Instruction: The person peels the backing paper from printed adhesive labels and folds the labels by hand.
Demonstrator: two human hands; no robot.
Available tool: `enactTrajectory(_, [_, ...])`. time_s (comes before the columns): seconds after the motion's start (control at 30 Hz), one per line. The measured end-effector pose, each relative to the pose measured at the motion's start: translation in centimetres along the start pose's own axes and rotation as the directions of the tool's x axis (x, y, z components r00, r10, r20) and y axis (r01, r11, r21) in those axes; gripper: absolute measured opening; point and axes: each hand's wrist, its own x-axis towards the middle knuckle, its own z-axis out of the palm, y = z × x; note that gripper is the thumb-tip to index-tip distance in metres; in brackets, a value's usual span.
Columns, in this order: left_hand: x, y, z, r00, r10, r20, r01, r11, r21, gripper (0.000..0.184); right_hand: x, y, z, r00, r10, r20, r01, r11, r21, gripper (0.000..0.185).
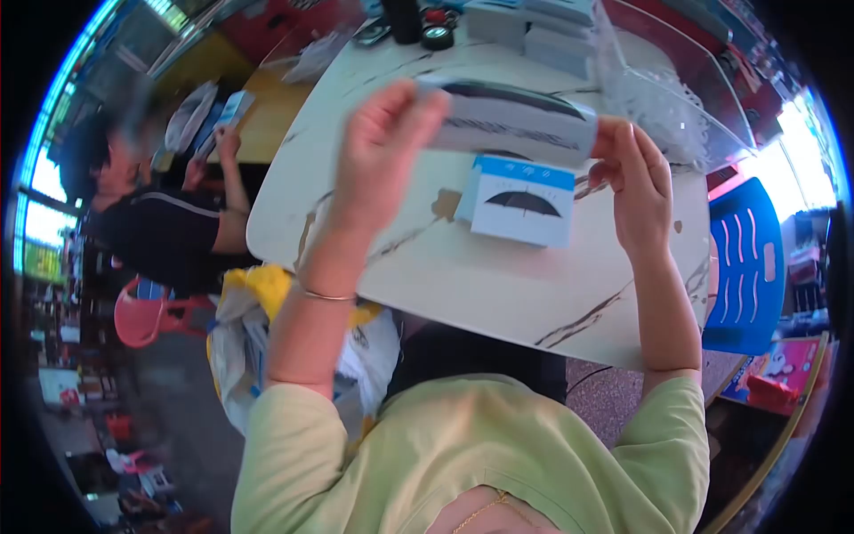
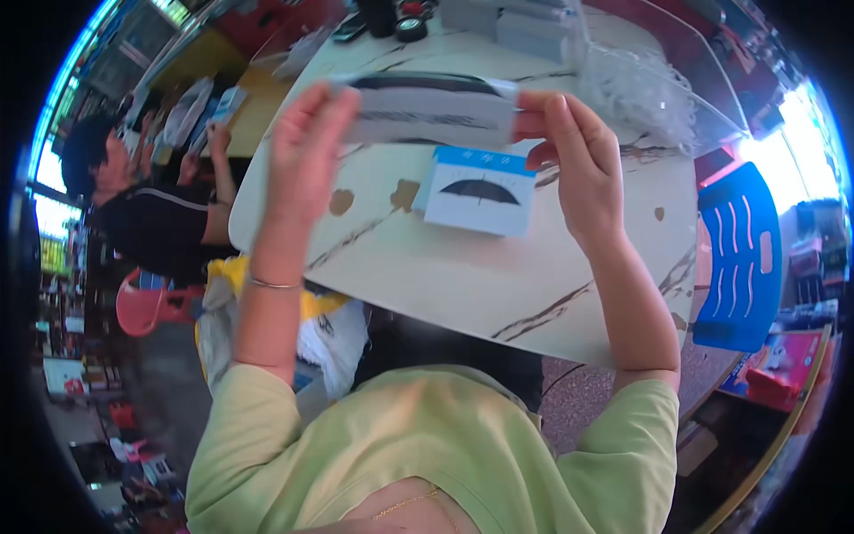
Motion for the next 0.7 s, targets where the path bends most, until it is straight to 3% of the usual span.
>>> enactTrajectory(0.07, [-1.9,3.4,-2.8,0.948,0.061,-0.313,-0.013,0.988,0.153,0.015,-0.5,-0.1,0.5,0.972,-0.007,0.235,0.062,0.972,-0.227,0.026])
enactTrajectory(0.1, [-2.8,5.2,-6.8,0.976,0.103,-0.190,0.002,0.874,0.486,0.026,-0.7,0.2,0.7,0.942,-0.027,0.333,0.159,0.913,-0.376,0.023])
enactTrajectory(0.13, [-4.3,6.8,-8.2,0.922,0.036,-0.385,0.095,0.944,0.315,0.030,-0.9,0.3,0.9,0.890,0.047,0.454,0.252,0.779,-0.575,0.033])
enactTrajectory(0.17, [-5.8,8.0,-12.3,0.967,0.007,-0.256,0.094,0.920,0.381,0.029,-1.4,0.5,1.1,0.842,0.059,0.537,0.391,0.619,-0.681,0.042])
enactTrajectory(0.2, [-7.4,10.0,-14.1,0.964,-0.052,-0.260,0.179,0.851,0.494,0.022,-2.0,0.8,1.3,0.789,0.090,0.608,0.521,0.427,-0.739,0.053])
enactTrajectory(0.23, [-8.6,12.1,-14.3,0.972,-0.138,-0.189,0.229,0.729,0.645,0.019,-2.6,1.8,1.4,0.796,0.137,0.590,0.533,0.306,-0.789,0.067])
enactTrajectory(0.27, [-10.0,13.1,-16.3,0.931,-0.289,-0.221,0.351,0.550,0.758,0.016,-3.1,2.6,1.6,0.796,0.130,0.591,0.535,0.305,-0.788,0.067])
enactTrajectory(0.3, [-11.5,13.1,-17.7,0.916,-0.328,-0.233,0.353,0.378,0.856,0.013,-3.4,3.2,1.7,0.803,0.180,0.568,0.519,0.256,-0.815,0.068])
enactTrajectory(0.33, [-12.6,13.2,-17.4,0.920,-0.337,-0.201,0.311,0.313,0.897,0.013,-3.5,3.8,1.7,0.810,0.229,0.540,0.503,0.205,-0.840,0.069])
enactTrajectory(0.4, [-14.8,12.1,-17.9,0.845,-0.442,-0.300,0.374,0.089,0.923,0.013,-3.2,4.1,1.6,0.799,0.192,0.570,0.554,0.136,-0.822,0.068])
enactTrajectory(0.43, [-16.5,10.2,-20.6,0.742,-0.579,-0.338,0.514,0.167,0.842,0.016,-2.8,3.4,1.7,0.800,0.261,0.541,0.512,0.174,-0.841,0.063])
enactTrajectory(0.47, [-16.8,9.7,-20.2,0.640,-0.715,-0.282,0.488,0.096,0.867,0.019,-2.5,3.1,1.7,0.793,0.332,0.511,0.466,0.209,-0.860,0.057])
enactTrajectory(0.5, [-17.0,9.4,-19.9,0.638,-0.756,-0.147,0.333,0.099,0.938,0.022,-2.4,3.2,1.3,0.793,0.334,0.509,0.466,0.206,-0.861,0.057])
enactTrajectory(0.57, [-15.6,10.2,-18.9,0.648,-0.756,-0.096,0.277,0.116,0.954,0.023,-1.9,3.6,0.3,0.758,0.158,0.633,0.567,0.321,-0.759,0.036])
enactTrajectory(0.6, [-14.5,10.9,-18.2,0.653,-0.755,-0.051,0.224,0.128,0.966,0.025,-1.5,3.1,0.3,0.759,0.161,0.631,0.566,0.316,-0.761,0.036])
enactTrajectory(0.63, [-13.4,11.3,-17.1,0.771,-0.633,0.072,0.160,0.301,0.940,0.024,-0.9,2.0,0.3,0.814,0.240,0.529,0.435,0.354,-0.828,0.028])
enactTrajectory(0.67, [-11.8,11.5,-15.5,0.813,-0.556,0.174,0.092,0.417,0.904,0.024,-0.3,1.5,0.4,0.848,0.319,0.423,0.296,0.378,-0.877,0.021])
enactTrajectory(0.7, [-9.9,11.6,-13.6,0.845,-0.464,0.266,0.016,0.520,0.854,0.024,0.0,1.8,0.0,0.929,0.112,0.352,0.263,0.468,-0.844,0.018])
